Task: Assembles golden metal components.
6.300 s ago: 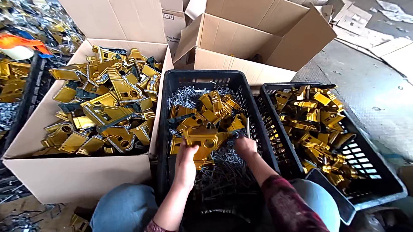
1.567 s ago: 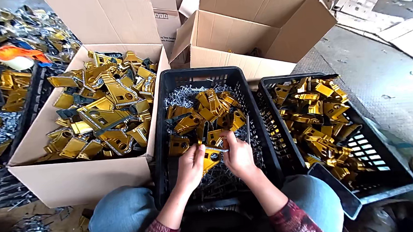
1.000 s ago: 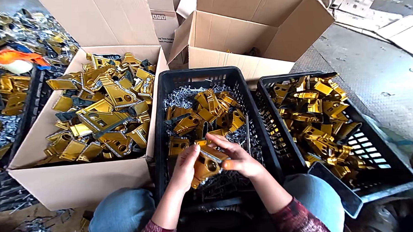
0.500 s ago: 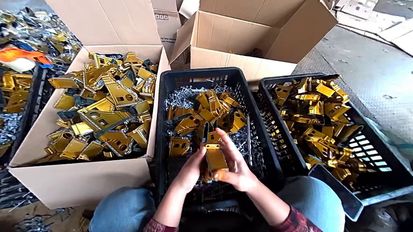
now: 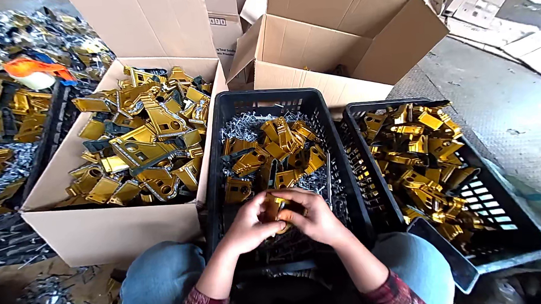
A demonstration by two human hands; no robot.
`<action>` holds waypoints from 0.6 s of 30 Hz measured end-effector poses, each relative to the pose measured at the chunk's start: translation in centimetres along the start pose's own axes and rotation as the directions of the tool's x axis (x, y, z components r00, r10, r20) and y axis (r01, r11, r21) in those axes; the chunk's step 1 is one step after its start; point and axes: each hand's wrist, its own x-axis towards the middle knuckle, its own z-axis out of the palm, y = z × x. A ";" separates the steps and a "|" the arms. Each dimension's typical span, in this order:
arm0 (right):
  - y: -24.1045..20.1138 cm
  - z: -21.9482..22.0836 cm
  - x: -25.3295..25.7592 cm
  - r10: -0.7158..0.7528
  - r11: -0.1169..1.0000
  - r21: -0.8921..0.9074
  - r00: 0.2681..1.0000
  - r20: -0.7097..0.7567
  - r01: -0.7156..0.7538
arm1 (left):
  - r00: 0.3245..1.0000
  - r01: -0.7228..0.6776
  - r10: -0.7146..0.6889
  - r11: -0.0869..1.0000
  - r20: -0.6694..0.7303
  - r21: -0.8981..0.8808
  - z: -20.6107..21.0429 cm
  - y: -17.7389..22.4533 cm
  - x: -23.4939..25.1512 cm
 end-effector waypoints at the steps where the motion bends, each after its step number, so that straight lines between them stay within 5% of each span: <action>1: 0.0 -0.2 -0.1 0.033 0.999 0.032 0.999 -0.023 -0.033 | 1.000 -0.026 0.026 1.000 0.011 -0.007 0.1 0.0 0.1; 6: -0.1 0.1 -0.5 0.221 0.975 0.026 0.972 -0.082 -0.220 | 1.000 -0.022 0.022 1.000 -0.019 0.017 1.1 -1.2 0.5; 11: 0.3 -2.2 0.1 0.301 0.953 -0.070 0.950 0.079 -0.296 | 0.984 0.169 -0.177 0.968 -0.028 -0.186 1.1 -0.7 1.1; 13: -0.1 -4.3 0.3 0.428 0.900 -0.203 0.869 0.247 -0.385 | 0.957 0.265 -0.287 0.928 -0.048 -0.263 1.0 -0.2 1.2; 15: -0.2 -5.4 0.3 0.494 0.868 -0.153 0.789 0.365 -0.472 | 0.933 0.331 -0.356 0.906 -0.055 -0.263 0.6 0.2 1.2; 18: -0.8 -7.6 2.2 0.616 0.785 -0.239 0.680 0.399 -0.571 | 0.924 0.315 -0.318 0.948 -0.214 -0.049 0.0 0.4 1.1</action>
